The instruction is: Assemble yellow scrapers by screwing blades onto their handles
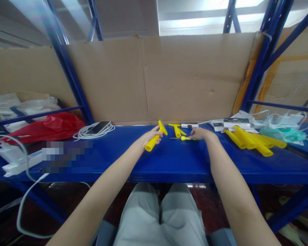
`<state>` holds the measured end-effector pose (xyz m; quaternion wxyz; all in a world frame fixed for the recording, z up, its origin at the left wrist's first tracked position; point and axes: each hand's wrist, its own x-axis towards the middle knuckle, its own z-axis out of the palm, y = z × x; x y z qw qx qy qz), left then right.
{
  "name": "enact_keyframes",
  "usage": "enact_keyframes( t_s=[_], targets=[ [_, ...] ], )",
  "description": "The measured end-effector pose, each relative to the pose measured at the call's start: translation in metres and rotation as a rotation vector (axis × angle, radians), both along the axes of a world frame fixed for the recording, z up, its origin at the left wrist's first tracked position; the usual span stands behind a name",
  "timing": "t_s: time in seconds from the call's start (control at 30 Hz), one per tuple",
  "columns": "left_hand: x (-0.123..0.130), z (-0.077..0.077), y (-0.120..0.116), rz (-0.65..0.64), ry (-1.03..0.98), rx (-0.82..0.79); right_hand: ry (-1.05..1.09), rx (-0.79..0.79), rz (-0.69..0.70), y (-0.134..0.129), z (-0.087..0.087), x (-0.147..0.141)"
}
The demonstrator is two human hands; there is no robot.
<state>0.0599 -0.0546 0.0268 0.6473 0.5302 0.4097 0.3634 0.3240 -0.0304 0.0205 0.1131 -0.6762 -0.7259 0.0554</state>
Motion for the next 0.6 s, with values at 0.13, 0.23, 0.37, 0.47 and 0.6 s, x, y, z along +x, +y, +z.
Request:
enact_keyframes(
  t_s=[0.13, 0.23, 0.37, 0.47, 0.6],
  targets=[
    [0.001, 0.002, -0.004, 0.019, 0.014, -0.009, -0.063, -0.016, -0.013, 0.002, -0.003, 0.017],
    [0.001, 0.004, -0.006, 0.025, 0.018, -0.013, -0.099, -0.026, -0.020, 0.002, -0.003, 0.019],
    [0.001, 0.004, -0.007, 0.049, 0.026, -0.020, -0.037, 0.046, 0.024, -0.004, 0.001, 0.013],
    [0.001, 0.003, -0.006, 0.049, 0.019, -0.022, 0.155, 0.112, 0.104, -0.010, 0.005, 0.009],
    [0.001, 0.001, -0.004, 0.050, 0.015, -0.022, 0.496, 0.189, 0.274, -0.013, 0.009, 0.002]
  ],
)
